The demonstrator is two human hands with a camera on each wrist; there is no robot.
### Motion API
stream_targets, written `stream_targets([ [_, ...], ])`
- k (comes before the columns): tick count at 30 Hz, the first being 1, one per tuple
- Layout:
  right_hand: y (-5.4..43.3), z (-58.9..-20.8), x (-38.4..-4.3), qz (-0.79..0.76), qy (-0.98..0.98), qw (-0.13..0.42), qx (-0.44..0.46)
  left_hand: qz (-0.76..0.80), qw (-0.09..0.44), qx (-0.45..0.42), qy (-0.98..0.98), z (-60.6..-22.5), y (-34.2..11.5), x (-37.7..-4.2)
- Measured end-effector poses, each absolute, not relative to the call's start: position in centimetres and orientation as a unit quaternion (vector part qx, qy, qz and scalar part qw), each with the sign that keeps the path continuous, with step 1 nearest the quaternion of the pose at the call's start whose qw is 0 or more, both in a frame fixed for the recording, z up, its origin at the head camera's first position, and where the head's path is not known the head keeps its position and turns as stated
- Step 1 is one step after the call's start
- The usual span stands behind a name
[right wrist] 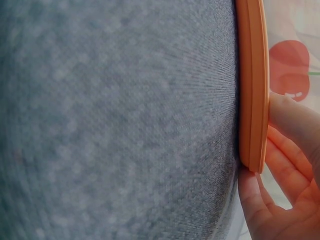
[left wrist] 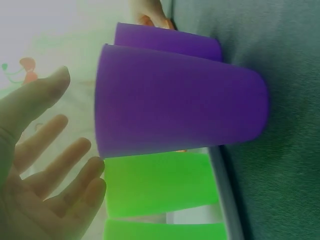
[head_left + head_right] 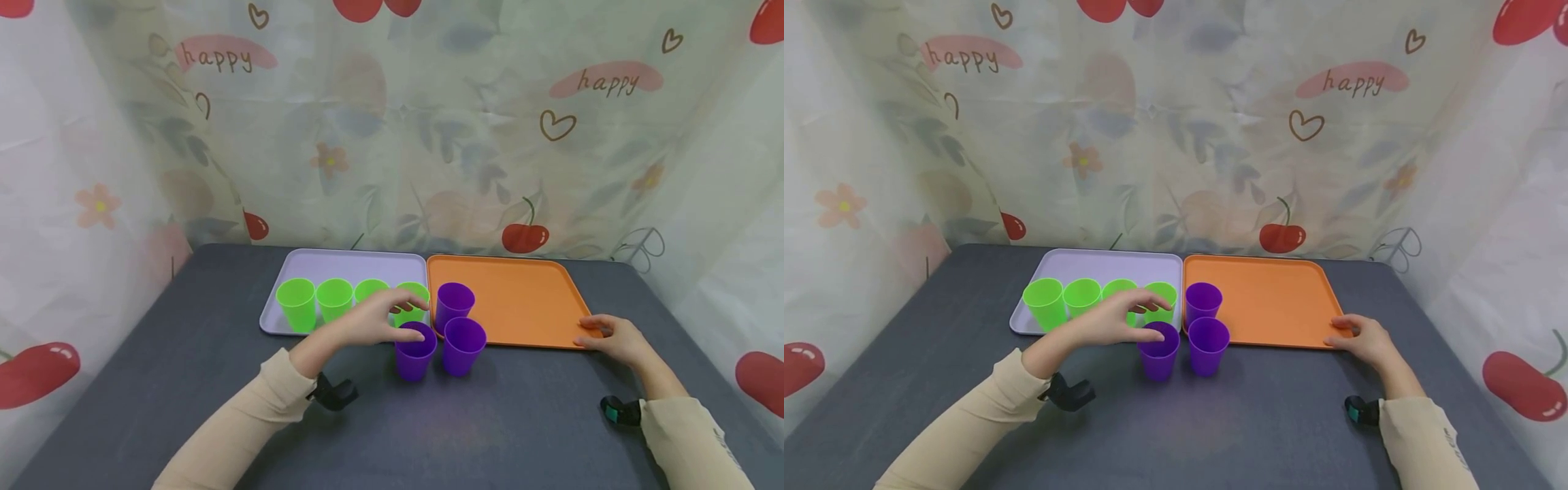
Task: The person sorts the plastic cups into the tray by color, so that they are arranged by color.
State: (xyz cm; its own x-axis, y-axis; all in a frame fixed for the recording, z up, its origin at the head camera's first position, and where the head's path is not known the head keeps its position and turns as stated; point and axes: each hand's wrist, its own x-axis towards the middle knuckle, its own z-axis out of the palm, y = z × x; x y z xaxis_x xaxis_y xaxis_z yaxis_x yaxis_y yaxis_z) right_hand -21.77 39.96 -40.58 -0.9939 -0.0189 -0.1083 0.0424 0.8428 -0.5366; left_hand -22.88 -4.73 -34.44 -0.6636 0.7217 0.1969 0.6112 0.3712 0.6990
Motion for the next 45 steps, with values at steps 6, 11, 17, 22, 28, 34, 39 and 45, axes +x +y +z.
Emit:
stream_targets([
  [6,40.0,-40.7,-21.9,-0.282,0.958,0.055,0.007,0.379,0.070,0.404,0.830,-35.1,-5.1,-22.4],
  [11,39.9,-40.6,-21.8,-0.283,0.958,0.054,0.005,0.376,0.081,0.399,0.832,-35.7,-5.3,-22.1],
  [17,39.9,-40.5,-21.7,-0.282,0.958,0.055,0.005,0.373,0.090,0.394,0.835,-36.1,-5.3,-21.8],
  [22,39.8,-40.4,-21.7,-0.282,0.958,0.057,0.007,0.370,0.086,0.395,0.837,-36.3,-5.3,-21.8],
  [28,39.8,-40.4,-21.7,-0.283,0.957,0.058,0.008,0.366,0.081,0.400,0.836,-36.4,-5.2,-21.8],
  [34,39.8,-40.3,-21.6,-0.282,0.958,0.055,0.005,0.364,0.081,0.402,0.837,-36.4,-5.2,-21.9],
  [39,39.8,-40.4,-21.6,-0.283,0.957,0.057,0.007,0.365,0.082,0.399,0.837,-36.4,-5.2,-21.8],
  [45,39.9,-40.5,-21.8,-0.284,0.957,0.057,0.010,0.365,0.081,0.396,0.839,-36.1,-5.2,-21.7],
])
